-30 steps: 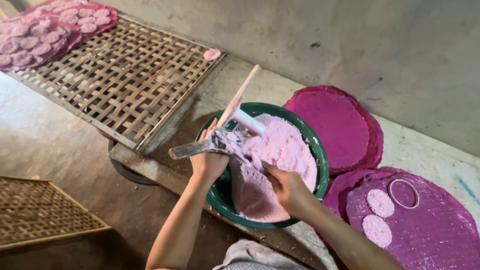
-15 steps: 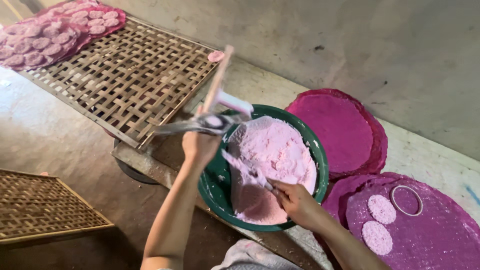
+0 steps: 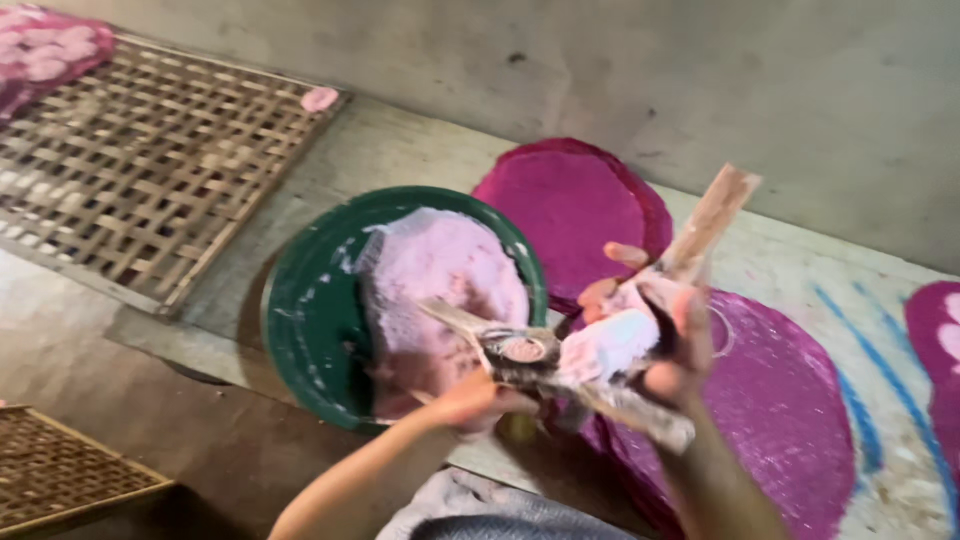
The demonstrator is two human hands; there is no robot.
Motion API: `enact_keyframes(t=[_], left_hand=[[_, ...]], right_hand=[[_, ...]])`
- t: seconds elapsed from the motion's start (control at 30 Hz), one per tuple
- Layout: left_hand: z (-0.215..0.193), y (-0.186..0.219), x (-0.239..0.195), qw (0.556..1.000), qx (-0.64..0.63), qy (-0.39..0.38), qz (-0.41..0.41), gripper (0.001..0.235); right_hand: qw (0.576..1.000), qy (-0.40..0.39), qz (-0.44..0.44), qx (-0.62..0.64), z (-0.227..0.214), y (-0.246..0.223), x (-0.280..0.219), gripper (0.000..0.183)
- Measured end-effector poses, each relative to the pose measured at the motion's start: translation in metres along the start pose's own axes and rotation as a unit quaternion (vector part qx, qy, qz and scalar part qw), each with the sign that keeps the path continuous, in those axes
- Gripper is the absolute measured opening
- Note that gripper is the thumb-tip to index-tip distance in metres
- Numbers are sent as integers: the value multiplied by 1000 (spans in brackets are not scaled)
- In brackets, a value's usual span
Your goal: The person prepares a pink food paste by scooping it from a bowl and pressing it into molds on a tray.
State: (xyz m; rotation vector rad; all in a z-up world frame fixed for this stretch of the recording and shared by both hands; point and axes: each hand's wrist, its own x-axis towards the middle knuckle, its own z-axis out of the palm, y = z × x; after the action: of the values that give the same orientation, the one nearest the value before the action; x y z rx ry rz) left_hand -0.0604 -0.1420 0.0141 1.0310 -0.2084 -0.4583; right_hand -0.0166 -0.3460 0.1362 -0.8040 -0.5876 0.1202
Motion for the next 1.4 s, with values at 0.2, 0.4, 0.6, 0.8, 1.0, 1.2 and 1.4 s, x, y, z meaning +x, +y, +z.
enact_keyframes(t=[0.2,0.4,0.6,0.8,1.0,1.2,1.4], left_hand=[[73,38,21,905,415,-16,95,37],[148,11,46,818,560,-125,52,15],[173,-19,92,979,78,-180,-57,36],[153,-25,149,919,335,-207,1,51],[71,-67,249,925,361,-117,-21,76],[-20,-172,288,956,239,98,-139,39],[-30,-216,180,937,196,256,-132,44]], right_hand=[[815,-116,-177,-540,-26,-89,-52,40],[719,-179,-224,-633,-56,-116,-112,55],[793,-77,-94,-597,-108,-125,-153,73],[797,38,496,-342,-207,-169,-192,101],[890,137,313,-303,-207,-143,-237,101],[916,206,205,-275,-172,-154,-230,96],[920,264,166,-236,-156,-142,-225,101]])
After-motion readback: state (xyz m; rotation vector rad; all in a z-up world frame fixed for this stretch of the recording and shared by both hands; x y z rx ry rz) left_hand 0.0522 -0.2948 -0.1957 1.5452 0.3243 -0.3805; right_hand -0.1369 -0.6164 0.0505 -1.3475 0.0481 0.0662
